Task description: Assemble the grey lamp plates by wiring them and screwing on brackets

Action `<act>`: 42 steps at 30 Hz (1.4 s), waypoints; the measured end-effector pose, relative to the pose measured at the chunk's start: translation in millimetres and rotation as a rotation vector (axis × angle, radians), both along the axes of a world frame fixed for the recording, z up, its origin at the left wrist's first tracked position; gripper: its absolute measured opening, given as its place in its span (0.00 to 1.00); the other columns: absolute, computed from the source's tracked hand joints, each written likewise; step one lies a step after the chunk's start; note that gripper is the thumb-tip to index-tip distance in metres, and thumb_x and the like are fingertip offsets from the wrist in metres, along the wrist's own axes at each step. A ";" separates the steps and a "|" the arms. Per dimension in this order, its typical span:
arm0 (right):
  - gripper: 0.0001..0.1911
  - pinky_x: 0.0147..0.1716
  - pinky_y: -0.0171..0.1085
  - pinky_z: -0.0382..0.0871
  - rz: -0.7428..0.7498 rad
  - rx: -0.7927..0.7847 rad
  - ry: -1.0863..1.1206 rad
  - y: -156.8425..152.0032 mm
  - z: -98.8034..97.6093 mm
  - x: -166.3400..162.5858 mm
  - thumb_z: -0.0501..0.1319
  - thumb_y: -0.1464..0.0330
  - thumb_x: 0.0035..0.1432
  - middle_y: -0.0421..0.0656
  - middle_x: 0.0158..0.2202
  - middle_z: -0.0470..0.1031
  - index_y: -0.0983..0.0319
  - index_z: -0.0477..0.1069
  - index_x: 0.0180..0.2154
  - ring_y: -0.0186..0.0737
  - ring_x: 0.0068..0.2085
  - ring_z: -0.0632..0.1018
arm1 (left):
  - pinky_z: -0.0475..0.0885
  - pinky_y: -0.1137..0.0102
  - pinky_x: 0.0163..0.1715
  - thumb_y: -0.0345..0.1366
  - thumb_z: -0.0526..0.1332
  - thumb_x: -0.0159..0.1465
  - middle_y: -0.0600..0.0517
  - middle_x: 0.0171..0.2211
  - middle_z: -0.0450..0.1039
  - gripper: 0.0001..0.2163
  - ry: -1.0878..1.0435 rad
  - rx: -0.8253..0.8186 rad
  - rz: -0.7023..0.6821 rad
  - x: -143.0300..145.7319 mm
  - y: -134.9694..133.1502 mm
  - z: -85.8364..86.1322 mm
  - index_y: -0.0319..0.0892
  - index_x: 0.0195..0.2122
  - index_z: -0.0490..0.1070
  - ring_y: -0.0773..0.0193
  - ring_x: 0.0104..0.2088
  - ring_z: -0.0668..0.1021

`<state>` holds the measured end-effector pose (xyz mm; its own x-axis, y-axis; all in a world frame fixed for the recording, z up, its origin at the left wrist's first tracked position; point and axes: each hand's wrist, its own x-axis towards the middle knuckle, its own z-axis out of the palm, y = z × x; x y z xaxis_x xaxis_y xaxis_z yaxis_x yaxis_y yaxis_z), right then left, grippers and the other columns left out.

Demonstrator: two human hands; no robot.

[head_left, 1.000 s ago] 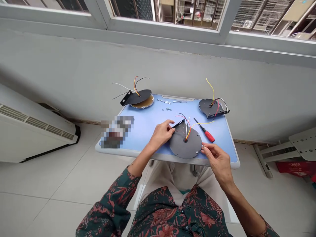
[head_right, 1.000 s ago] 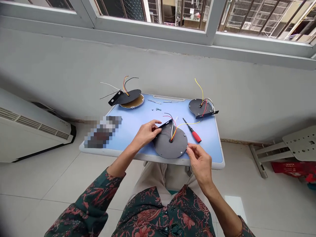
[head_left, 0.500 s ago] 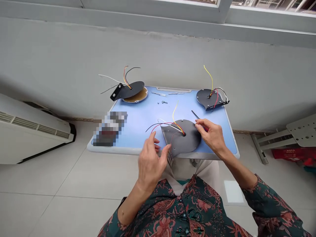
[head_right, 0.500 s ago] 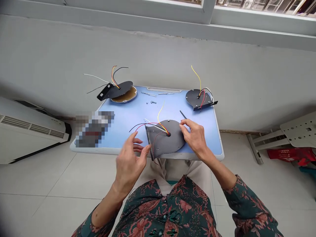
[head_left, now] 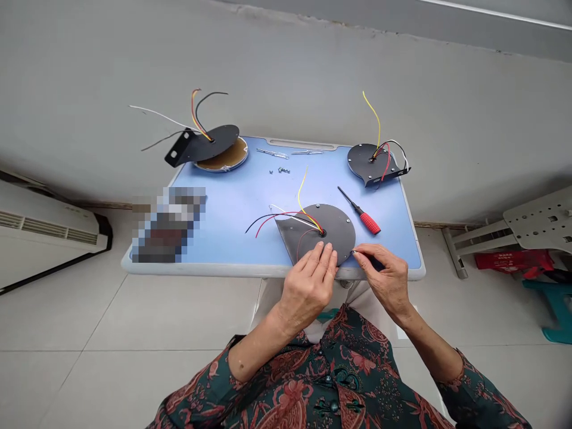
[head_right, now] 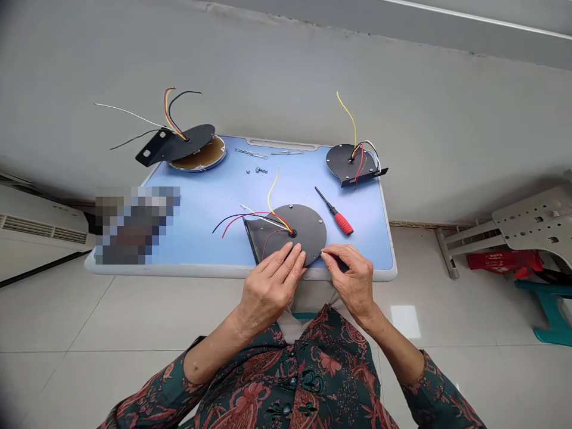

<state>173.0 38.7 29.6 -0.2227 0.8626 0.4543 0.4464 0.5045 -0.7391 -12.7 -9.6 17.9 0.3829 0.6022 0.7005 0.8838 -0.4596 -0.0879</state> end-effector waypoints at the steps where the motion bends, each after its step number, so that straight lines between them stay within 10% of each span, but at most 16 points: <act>1: 0.05 0.44 0.39 0.74 -0.001 0.006 -0.003 0.0 0.5 0.0 0.65 0.72 0.64 0.41 0.37 0.83 0.58 0.79 0.39 0.37 0.39 0.81 | 0.81 0.58 0.47 0.27 0.61 0.69 0.33 0.52 0.78 0.13 0.019 0.010 -0.005 -1.2 -0.7 -2.2 0.27 0.52 0.74 0.46 0.52 0.82; 42: 0.10 0.35 0.36 0.71 0.142 0.353 -0.515 6.7 24.8 -0.1 0.60 0.74 0.67 0.43 0.32 0.79 0.59 0.80 0.39 0.36 0.33 0.76 | 0.80 0.54 0.55 0.24 0.56 0.68 0.28 0.51 0.77 0.14 -0.001 -0.041 -0.011 1.5 -3.1 1.2 0.21 0.52 0.72 0.45 0.53 0.81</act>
